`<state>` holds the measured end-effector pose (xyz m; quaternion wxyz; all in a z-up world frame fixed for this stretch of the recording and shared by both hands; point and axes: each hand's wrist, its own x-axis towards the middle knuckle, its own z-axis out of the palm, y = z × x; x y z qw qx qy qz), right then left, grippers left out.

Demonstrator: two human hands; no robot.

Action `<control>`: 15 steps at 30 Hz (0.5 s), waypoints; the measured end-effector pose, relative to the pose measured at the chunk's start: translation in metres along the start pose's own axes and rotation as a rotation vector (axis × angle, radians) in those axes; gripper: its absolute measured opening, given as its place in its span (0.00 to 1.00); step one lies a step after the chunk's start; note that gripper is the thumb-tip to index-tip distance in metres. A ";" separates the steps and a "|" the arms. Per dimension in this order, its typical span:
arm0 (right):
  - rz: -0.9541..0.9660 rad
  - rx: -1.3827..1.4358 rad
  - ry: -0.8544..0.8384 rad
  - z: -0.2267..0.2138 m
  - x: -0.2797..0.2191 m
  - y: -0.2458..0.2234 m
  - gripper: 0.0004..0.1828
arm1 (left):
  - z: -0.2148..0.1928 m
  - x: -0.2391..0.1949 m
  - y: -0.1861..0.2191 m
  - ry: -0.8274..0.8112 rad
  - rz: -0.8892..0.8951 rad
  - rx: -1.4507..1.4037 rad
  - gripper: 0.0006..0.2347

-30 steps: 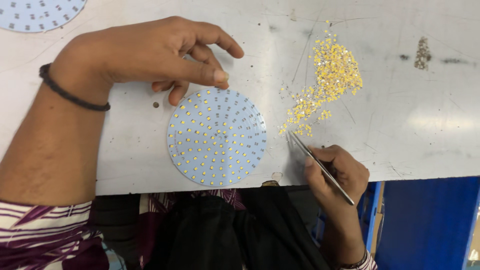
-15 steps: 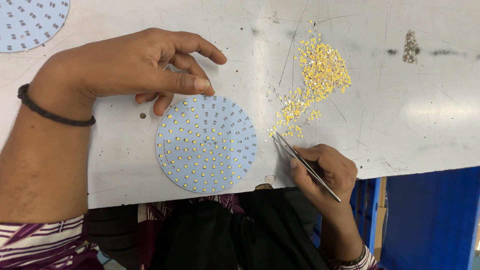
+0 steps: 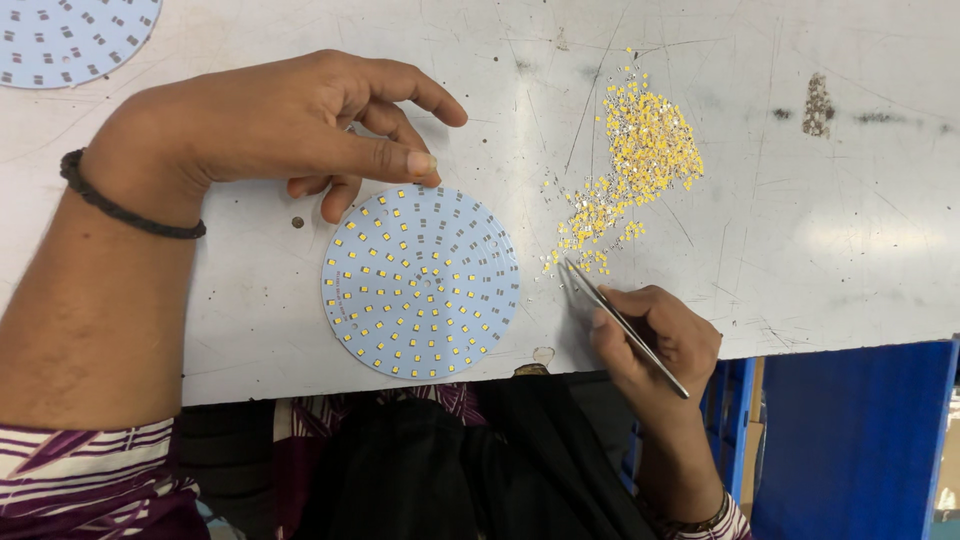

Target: The person uses tweezers to pick up small yellow LED chips from a pile on the table and places them one by one into empty slots on a circular LED board. The person continues this repetitive placement process throughout the clip.

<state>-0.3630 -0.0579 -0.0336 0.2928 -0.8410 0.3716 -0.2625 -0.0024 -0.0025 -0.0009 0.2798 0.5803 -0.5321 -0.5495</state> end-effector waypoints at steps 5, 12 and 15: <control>-0.022 0.025 -0.023 0.000 0.000 0.000 0.06 | 0.001 0.000 0.002 0.013 -0.036 0.007 0.28; -0.045 0.052 -0.055 -0.001 0.001 -0.001 0.06 | 0.000 0.000 0.000 0.001 -0.015 -0.016 0.27; -0.059 0.006 -0.047 -0.002 0.000 -0.002 0.05 | -0.001 -0.001 -0.003 0.013 -0.015 -0.002 0.27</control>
